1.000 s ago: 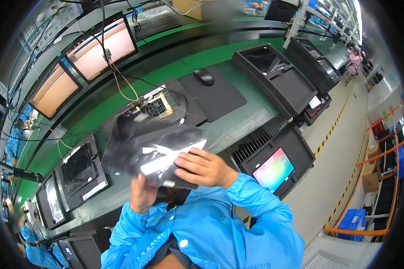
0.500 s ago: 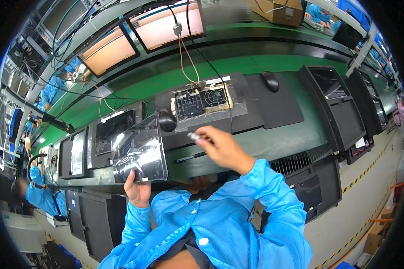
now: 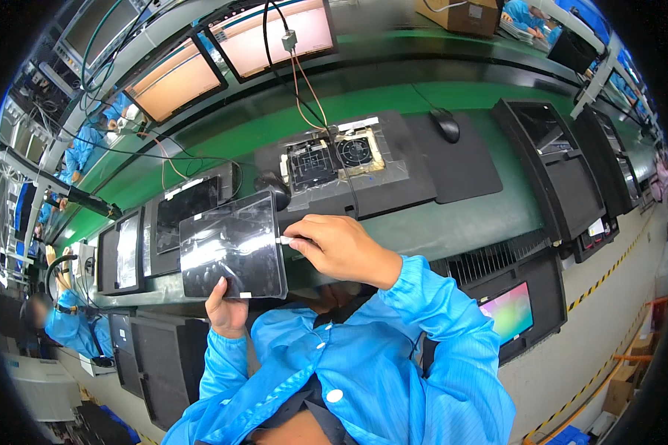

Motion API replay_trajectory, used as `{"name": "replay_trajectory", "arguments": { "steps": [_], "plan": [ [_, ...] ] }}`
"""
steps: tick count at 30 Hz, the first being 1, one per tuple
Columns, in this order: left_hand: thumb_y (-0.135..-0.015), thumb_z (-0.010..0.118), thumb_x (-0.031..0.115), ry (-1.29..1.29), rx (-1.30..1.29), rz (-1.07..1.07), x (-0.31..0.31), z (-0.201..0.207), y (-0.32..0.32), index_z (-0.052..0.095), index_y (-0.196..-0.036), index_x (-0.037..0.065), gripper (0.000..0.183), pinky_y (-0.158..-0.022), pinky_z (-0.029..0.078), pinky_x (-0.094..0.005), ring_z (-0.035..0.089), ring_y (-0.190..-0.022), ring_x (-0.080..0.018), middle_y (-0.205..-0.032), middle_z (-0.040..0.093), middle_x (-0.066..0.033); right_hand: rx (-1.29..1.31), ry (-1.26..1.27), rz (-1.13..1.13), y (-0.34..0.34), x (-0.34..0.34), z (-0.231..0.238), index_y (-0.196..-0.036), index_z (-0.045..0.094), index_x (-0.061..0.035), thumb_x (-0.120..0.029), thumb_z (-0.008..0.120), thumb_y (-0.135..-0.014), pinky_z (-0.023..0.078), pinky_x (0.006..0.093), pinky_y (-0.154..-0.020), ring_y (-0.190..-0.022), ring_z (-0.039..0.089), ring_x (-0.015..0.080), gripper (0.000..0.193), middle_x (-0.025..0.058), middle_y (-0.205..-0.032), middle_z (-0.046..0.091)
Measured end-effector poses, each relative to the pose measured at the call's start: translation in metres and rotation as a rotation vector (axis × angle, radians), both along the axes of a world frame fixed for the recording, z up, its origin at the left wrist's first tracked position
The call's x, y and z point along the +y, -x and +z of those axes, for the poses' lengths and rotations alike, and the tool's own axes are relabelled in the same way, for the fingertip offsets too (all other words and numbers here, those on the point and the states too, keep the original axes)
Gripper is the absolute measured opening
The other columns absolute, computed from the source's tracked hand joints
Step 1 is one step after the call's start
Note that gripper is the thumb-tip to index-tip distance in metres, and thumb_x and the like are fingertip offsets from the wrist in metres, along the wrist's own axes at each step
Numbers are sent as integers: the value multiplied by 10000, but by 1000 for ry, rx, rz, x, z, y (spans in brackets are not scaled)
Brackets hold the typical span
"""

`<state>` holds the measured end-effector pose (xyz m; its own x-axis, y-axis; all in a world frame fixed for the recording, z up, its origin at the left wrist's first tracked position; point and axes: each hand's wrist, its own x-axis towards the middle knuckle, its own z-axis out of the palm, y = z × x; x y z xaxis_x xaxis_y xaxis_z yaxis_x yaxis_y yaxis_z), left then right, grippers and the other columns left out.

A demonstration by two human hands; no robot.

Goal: Testing and assembling electronic tablets on a factory line.

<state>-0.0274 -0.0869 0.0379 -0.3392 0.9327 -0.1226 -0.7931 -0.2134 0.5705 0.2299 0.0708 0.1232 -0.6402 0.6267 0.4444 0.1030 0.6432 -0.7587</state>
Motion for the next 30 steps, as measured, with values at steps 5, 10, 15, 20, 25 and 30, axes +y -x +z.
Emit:
{"name": "replay_trajectory", "arguments": {
  "steps": [5, 10, 15, 20, 25, 30],
  "plan": [
    [-924, 594, 73, 49, 80, -31, 1, -2, 1, 574, -1310, 38, 388, -1051, 497, -462, 624, -1199, -283, -1298, 638, -127, -45, -62, 22, -10, -3, 6, -1055, 686, -20, -116, 672, -915, 511, 401, -679, -785, 650, 315, 170, 123, -892, 667],
    [-932, 592, 72, -5, 131, -60, 1, -5, -3, 579, -1304, 25, 374, -1061, 486, -461, 622, -1203, -289, -1296, 639, -134, -96, -128, -20, -17, -6, 5, -1042, 688, -33, -111, 675, -903, 511, 402, -700, -806, 653, 307, 160, 114, -887, 669],
    [-921, 618, 38, 3, 84, -125, 14, -6, -15, 584, -1301, 25, 381, -1101, 437, -442, 599, -1224, -272, -1286, 644, -115, -71, -254, -66, -26, 1, -1, -1020, 680, -38, -89, 693, -881, 499, 400, -740, -824, 644, 291, 148, 101, -877, 665],
    [-954, 590, -8, -48, 59, -99, 46, 12, -70, 580, -1281, 86, 340, -1061, 468, -430, 601, -1158, -242, -1203, 629, -65, 230, -352, -700, -30, 0, -27, -876, 620, -39, -147, 760, -855, 473, 390, -755, -819, 612, 274, 179, 120, -897, 615],
    [-1015, 594, 174, 50, 159, -405, 94, 34, -115, 552, -1355, 25, 373, -1072, 441, -409, 576, -1219, -225, -1318, 612, -98, 608, 922, -294, -54, 11, -51, -1245, 572, 0, -245, 608, -1017, 521, 316, -873, -970, 641, 162, 337, 48, -1078, 671],
    [-945, 715, 331, -29, 1203, -974, 117, 41, -102, 715, -1144, 13, 375, -960, 495, -326, 648, -1020, -150, -1081, 727, -77, 731, 1095, -227, -112, 67, -73, -1247, 611, -16, -206, 575, -1022, 533, 382, -932, -1061, 667, 203, 297, 86, -1173, 684]
  ]
}}
